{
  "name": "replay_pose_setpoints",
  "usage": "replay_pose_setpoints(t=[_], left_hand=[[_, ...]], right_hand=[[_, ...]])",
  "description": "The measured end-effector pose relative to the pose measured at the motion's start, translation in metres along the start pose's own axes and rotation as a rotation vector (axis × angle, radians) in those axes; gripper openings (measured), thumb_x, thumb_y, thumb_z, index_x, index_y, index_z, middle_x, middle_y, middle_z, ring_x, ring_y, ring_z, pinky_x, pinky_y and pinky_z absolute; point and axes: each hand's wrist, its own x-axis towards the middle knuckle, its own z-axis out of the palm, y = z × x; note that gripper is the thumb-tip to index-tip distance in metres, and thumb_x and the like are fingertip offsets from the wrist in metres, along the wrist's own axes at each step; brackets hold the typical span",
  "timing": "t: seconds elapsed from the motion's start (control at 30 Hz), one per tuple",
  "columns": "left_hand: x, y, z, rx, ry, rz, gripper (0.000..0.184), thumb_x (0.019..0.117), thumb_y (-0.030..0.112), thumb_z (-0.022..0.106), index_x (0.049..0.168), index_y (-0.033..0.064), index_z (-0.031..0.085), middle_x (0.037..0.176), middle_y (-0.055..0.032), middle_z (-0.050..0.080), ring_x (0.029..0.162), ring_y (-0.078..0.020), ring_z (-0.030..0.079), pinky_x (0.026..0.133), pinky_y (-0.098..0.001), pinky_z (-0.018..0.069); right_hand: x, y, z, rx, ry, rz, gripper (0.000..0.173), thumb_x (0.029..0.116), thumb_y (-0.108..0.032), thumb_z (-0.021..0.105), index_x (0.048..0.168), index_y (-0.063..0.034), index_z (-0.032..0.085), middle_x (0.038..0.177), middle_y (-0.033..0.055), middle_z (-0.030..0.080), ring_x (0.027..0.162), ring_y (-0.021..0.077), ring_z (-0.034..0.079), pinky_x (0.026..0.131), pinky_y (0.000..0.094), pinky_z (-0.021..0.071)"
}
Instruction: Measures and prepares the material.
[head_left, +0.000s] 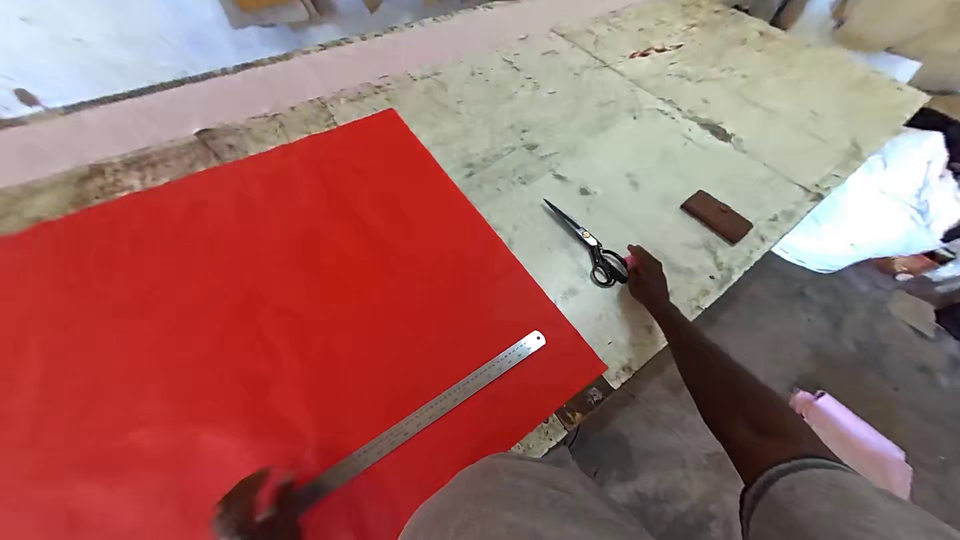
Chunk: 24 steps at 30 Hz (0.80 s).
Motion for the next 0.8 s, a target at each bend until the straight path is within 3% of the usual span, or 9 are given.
replay_pose_setpoints(t=[0.1, 0.17, 0.23, 0.33, 0.5, 0.6, 0.7, 0.8], left_hand=[[0.007, 0.106, 0.074, -0.127, -0.201, 0.069, 0.042, 0.0980, 0.034, 0.065, 0.121, -0.0007, 0.071, 0.130, -0.0225, 0.065, 0.129, -0.0391, 0.057, 0.113, -0.0542, 0.0427], [0.011, 0.152, 0.111, -0.124, -0.316, 0.159, 0.042, 0.0964, 0.040, 0.067, 0.121, 0.0065, 0.073, 0.129, -0.0147, 0.067, 0.124, -0.0329, 0.060, 0.108, -0.0524, 0.0475], [0.013, 0.179, 0.133, -0.094, -0.431, 0.217, 0.039, 0.0949, 0.038, 0.070, 0.124, 0.0114, 0.072, 0.129, -0.0098, 0.066, 0.123, -0.0293, 0.060, 0.106, -0.0514, 0.0493], [0.012, 0.195, 0.151, -0.020, -0.497, 0.284, 0.040, 0.0947, 0.038, 0.071, 0.126, 0.0132, 0.072, 0.127, -0.0090, 0.066, 0.120, -0.0293, 0.060, 0.102, -0.0528, 0.0498], [0.015, 0.209, 0.156, 0.030, -0.480, 0.198, 0.036, 0.0927, 0.036, 0.075, 0.120, 0.0119, 0.073, 0.121, -0.0121, 0.066, 0.113, -0.0335, 0.062, 0.095, -0.0563, 0.0517], [0.017, 0.216, 0.157, 0.046, -0.504, 0.130, 0.038, 0.0897, 0.036, 0.078, 0.118, 0.0121, 0.072, 0.122, -0.0128, 0.065, 0.115, -0.0350, 0.060, 0.096, -0.0587, 0.0506], [0.022, 0.219, 0.158, 0.070, -0.534, 0.091, 0.039, 0.0868, 0.037, 0.082, 0.117, 0.0136, 0.072, 0.122, -0.0121, 0.064, 0.116, -0.0353, 0.059, 0.096, -0.0593, 0.0504], [0.029, 0.227, 0.157, 0.106, -0.596, 0.035, 0.040, 0.0853, 0.036, 0.084, 0.115, 0.0123, 0.071, 0.122, -0.0134, 0.064, 0.116, -0.0369, 0.058, 0.095, -0.0610, 0.0497]], right_hand=[[0.010, -0.010, 0.000, -0.065, -0.044, -0.033, 0.036, 0.1044, -0.018, 0.053, 0.137, -0.0078, 0.064, 0.143, 0.0207, 0.058, 0.134, 0.0463, 0.051, 0.103, 0.0699, 0.0431], [0.013, -0.016, -0.003, -0.082, -0.036, -0.008, 0.029, 0.1026, -0.018, 0.058, 0.126, -0.0046, 0.069, 0.137, 0.0227, 0.061, 0.127, 0.0495, 0.054, 0.096, 0.0714, 0.0460], [0.015, -0.015, -0.004, -0.055, -0.030, 0.014, 0.028, 0.1023, -0.019, 0.059, 0.122, -0.0026, 0.070, 0.130, 0.0238, 0.064, 0.122, 0.0478, 0.058, 0.097, 0.0677, 0.0486], [0.013, 0.001, -0.008, 0.030, -0.042, -0.011, 0.031, 0.1050, -0.018, 0.054, 0.124, 0.0016, 0.067, 0.129, 0.0265, 0.063, 0.123, 0.0467, 0.058, 0.104, 0.0635, 0.0460], [0.012, 0.029, -0.017, 0.057, -0.075, -0.249, 0.029, 0.1032, -0.006, 0.048, 0.123, -0.0011, 0.069, 0.134, 0.0202, 0.064, 0.123, 0.0441, 0.059, 0.102, 0.0645, 0.0455], [0.018, 0.041, -0.023, 0.075, -0.153, -0.313, 0.029, 0.0992, -0.001, 0.052, 0.122, -0.0002, 0.069, 0.135, 0.0213, 0.062, 0.125, 0.0448, 0.057, 0.103, 0.0646, 0.0451], [0.024, 0.039, -0.030, 0.051, -0.220, -0.292, 0.033, 0.1007, -0.010, 0.058, 0.132, -0.0029, 0.066, 0.135, 0.0246, 0.060, 0.126, 0.0471, 0.055, 0.103, 0.0652, 0.0459], [0.030, 0.035, -0.033, -0.004, -0.269, -0.208, 0.040, 0.0936, -0.007, 0.068, 0.134, -0.0108, 0.067, 0.127, 0.0300, 0.060, 0.119, 0.0523, 0.056, 0.092, 0.0707, 0.0488]])
